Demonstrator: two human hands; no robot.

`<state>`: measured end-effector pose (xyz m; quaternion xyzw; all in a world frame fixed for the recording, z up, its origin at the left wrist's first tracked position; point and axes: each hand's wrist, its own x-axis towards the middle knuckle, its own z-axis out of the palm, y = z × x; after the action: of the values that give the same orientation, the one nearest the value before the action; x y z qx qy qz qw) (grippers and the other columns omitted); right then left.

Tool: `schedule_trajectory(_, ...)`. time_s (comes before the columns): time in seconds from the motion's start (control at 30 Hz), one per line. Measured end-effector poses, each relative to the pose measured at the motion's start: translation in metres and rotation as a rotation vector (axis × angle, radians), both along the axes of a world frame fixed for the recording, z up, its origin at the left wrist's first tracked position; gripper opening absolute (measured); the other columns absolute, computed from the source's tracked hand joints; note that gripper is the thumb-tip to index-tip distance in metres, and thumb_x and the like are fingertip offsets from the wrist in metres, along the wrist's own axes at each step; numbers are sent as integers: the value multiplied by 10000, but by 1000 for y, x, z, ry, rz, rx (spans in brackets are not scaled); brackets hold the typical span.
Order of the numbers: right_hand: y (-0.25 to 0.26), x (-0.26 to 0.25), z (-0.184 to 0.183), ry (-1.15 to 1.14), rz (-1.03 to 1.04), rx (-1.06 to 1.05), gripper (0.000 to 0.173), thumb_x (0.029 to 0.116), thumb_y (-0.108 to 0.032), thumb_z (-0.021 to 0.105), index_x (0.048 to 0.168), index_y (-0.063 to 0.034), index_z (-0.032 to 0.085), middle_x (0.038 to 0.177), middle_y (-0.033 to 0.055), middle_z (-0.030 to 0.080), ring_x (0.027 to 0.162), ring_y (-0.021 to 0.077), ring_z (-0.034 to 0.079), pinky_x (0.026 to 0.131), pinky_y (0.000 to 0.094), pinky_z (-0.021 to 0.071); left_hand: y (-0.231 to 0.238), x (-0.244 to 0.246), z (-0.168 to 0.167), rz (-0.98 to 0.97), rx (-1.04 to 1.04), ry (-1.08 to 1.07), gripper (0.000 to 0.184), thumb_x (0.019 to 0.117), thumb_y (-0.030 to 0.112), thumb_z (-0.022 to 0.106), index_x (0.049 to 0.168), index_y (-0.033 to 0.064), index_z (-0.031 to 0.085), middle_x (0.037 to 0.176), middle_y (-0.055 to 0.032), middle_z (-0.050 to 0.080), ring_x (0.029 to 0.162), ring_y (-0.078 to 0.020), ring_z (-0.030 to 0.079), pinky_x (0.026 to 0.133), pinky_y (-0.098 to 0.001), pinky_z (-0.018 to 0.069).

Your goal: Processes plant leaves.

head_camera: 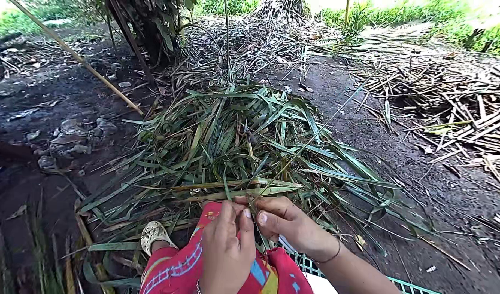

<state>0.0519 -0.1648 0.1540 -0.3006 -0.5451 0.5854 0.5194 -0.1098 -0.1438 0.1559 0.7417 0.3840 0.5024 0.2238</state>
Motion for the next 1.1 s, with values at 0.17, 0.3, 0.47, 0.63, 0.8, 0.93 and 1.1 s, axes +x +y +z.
schedule_trajectory(0.17,12,16,-2,147,-183,62,315,1028,-246,536,1274,-117,683,632,-177,533,562,-70,477,559,130,416,-3,-9,3,-40,-41,-33,208,1002,183,522,886,24,591,664,74,522,568,117,432,533,-47,364)
schedule_trajectory(0.3,22,34,4,262,-323,31,336,1040,-292,519,1312,-150,656,561,-123,527,505,-23,502,560,163,460,-3,-10,3,-44,-71,-30,206,1002,185,516,889,31,594,658,77,514,561,112,425,521,-56,355)
schedule_trajectory(0.47,9,16,0,160,1,-1,381,1024,-256,529,1356,-88,611,664,-193,543,569,-74,473,554,132,412,0,-12,4,-84,-137,-68,177,989,172,515,874,53,576,665,115,500,564,134,415,522,-44,349)
schedule_trajectory(0.63,28,69,8,137,-321,64,346,1019,-355,541,1290,-181,667,559,-154,509,495,-44,471,526,147,429,-2,-46,9,-145,-211,-42,179,1022,193,507,896,83,571,703,143,515,610,142,443,550,-47,371)
schedule_trajectory(0.8,38,90,16,248,-450,82,352,1054,-367,468,1342,-217,607,535,-106,498,444,2,484,475,166,458,-4,-68,10,-110,-235,80,189,1013,154,495,893,30,571,680,106,500,586,123,424,542,-67,351)
schedule_trajectory(0.93,21,41,7,155,-32,-39,395,997,-348,564,1351,-179,613,604,-171,528,528,-55,476,539,145,417,-1,-67,8,-109,-228,122,216,1006,152,488,885,2,585,672,81,496,580,104,419,540,-77,346)
schedule_trajectory(1.1,30,62,6,172,-154,9,375,980,-401,610,1281,-191,686,579,-164,532,507,-62,472,525,137,417,-1,-104,13,-208,-382,28,126,1001,117,484,904,112,565,737,183,541,651,141,489,590,-74,414)
